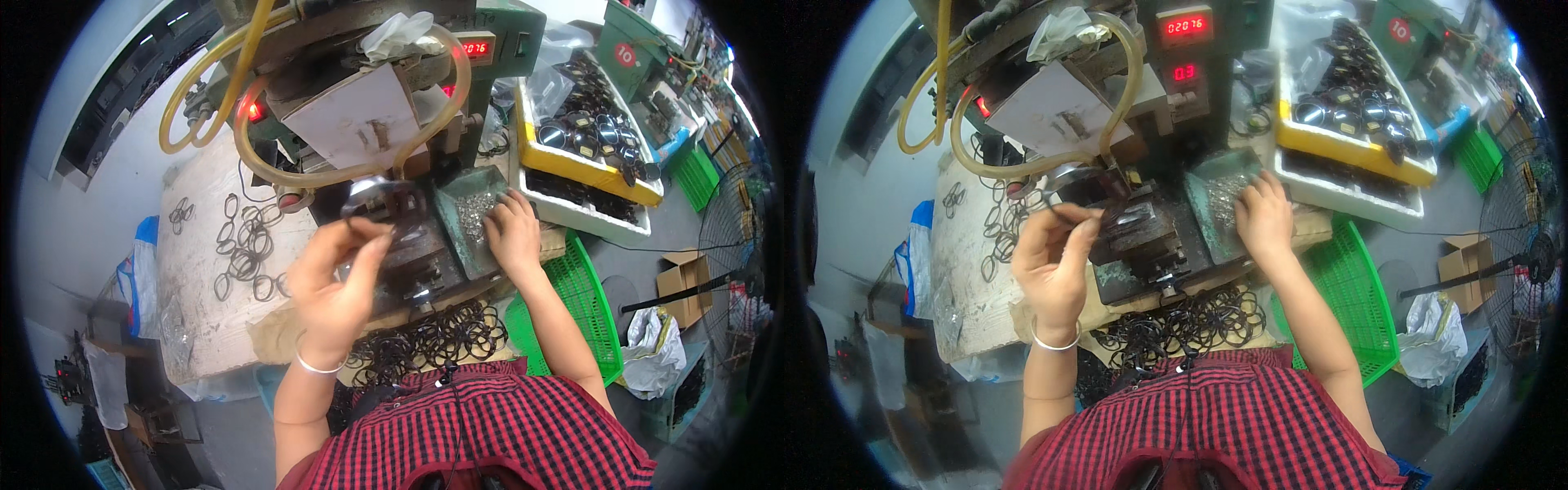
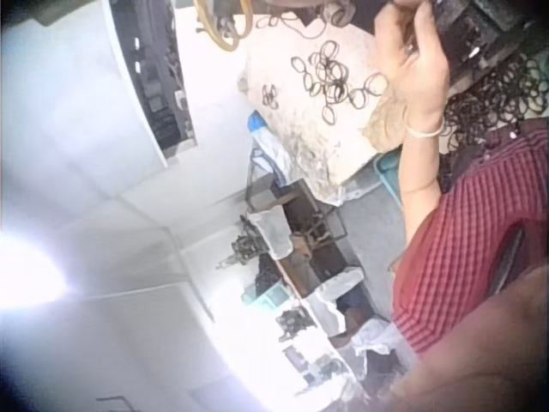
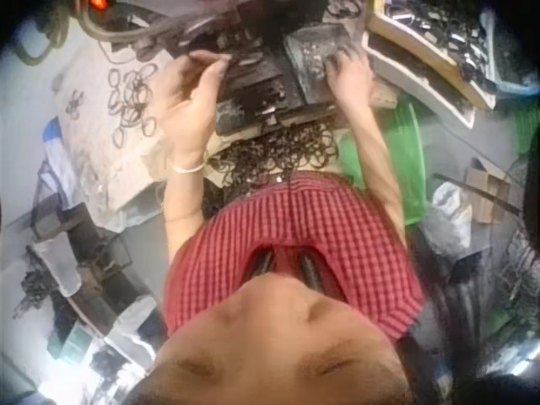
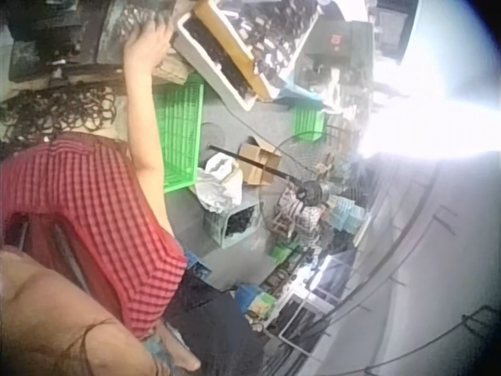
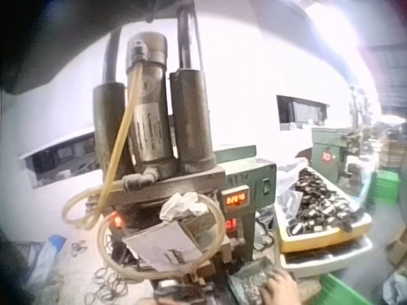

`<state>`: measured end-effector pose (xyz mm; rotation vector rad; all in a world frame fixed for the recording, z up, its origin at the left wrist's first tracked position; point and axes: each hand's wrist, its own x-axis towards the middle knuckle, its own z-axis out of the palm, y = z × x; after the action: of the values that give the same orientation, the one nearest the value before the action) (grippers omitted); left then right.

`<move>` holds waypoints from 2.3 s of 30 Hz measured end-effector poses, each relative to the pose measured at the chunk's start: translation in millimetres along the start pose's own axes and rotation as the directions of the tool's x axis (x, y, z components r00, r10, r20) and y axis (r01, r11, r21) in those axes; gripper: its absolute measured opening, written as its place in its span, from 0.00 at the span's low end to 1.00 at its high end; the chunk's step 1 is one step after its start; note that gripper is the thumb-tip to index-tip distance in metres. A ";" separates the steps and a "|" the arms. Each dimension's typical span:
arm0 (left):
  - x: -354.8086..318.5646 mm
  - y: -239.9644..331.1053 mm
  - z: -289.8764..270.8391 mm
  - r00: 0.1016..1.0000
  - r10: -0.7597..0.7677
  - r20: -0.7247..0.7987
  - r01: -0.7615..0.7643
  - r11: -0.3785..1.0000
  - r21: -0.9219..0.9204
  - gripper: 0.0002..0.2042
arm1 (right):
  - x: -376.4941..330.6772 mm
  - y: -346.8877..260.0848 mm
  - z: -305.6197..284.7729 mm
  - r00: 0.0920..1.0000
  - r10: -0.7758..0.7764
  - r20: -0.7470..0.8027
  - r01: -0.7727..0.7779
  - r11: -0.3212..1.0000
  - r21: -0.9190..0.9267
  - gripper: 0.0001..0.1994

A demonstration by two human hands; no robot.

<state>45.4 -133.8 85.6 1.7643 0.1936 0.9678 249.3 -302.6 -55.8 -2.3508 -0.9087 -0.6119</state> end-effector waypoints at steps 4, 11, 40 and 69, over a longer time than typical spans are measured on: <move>9.3 -7.6 10.4 0.997 0.061 0.043 -0.064 0.996 0.064 0.05 | 14.2 -3.3 -4.3 0.989 0.136 0.063 -0.144 0.977 0.159 0.07; 14.2 -8.7 20.2 0.998 0.056 -0.038 -0.053 0.996 0.073 0.06 | 27.9 -20.8 20.7 0.997 0.076 -0.012 -0.075 0.993 0.089 0.05; -37.3 -164.5 -165.9 0.993 -0.070 -0.092 0.109 0.298 0.948 0.10 | -1.4 -19.6 -10.8 0.884 0.448 0.132 -0.396 0.569 0.721 0.08; 25.4 5.3 -52.3 0.944 0.277 -0.179 -0.301 0.946 -0.123 0.07 | 23.8 -164.3 -68.0 0.882 0.245 0.402 -0.387 -0.110 0.916 0.24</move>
<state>24.6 -84.4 108.7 1.6045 -0.0403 1.3042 133.7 -231.2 61.5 -1.0193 -0.4049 0.4135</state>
